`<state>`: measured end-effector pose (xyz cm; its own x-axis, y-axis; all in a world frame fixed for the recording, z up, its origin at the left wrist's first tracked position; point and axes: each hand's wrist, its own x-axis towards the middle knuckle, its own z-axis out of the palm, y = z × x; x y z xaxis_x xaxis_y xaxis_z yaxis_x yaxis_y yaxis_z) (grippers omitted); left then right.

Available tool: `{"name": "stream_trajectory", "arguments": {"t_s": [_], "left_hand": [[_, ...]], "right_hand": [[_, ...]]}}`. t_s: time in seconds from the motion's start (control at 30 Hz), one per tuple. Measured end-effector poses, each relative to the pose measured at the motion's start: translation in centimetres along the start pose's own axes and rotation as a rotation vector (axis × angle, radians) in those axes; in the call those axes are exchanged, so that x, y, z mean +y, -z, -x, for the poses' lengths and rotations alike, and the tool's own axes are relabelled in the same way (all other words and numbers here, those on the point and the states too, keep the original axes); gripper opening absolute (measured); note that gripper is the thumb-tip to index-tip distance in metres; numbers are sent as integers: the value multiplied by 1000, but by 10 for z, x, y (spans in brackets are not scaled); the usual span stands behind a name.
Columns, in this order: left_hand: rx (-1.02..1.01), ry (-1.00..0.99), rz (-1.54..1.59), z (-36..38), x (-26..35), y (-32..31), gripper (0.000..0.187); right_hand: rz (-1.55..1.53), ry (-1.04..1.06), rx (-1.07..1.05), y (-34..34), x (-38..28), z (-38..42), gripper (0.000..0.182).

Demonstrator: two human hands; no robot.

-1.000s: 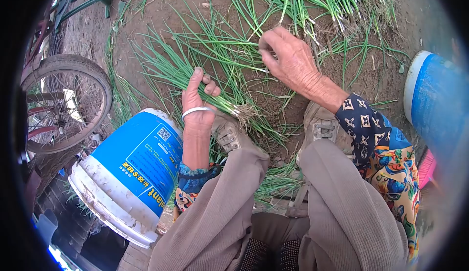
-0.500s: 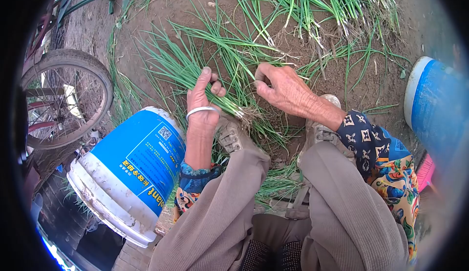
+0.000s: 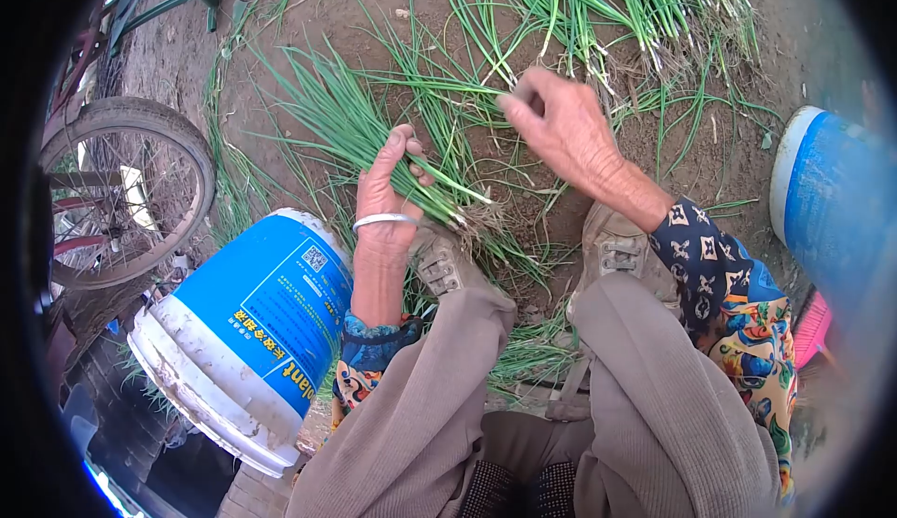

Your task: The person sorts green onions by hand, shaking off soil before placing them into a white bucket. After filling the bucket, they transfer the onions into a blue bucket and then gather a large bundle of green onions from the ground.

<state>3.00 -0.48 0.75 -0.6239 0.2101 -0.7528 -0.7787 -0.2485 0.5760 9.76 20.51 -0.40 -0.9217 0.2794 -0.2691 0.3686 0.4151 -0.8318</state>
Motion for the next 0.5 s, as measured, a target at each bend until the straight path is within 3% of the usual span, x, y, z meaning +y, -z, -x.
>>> {"name": "stream_trajectory", "arguments": {"t_s": [0.07, 0.13, 0.23, 0.37, 0.5], "left_hand": [[-20, -7, 0, 0, 0, 2, 26], [-62, -22, -34, 0, 0, 3, 25], [-99, -10, 35, 0, -3, -2, 25], [-64, -44, -17, 0, -4, -7, 32], [-60, -74, -91, -1, -5, -13, 38]], "right_hand": [[134, -133, 156, 16, 3, -23, 39], [270, -183, 163, 19, 19, -39, 37], [219, -243, 110, 18, 20, -39, 32], [-48, -53, -71, -2, 8, -8, 18], [-39, 129, -439, -19, -22, 30, 18]]}}
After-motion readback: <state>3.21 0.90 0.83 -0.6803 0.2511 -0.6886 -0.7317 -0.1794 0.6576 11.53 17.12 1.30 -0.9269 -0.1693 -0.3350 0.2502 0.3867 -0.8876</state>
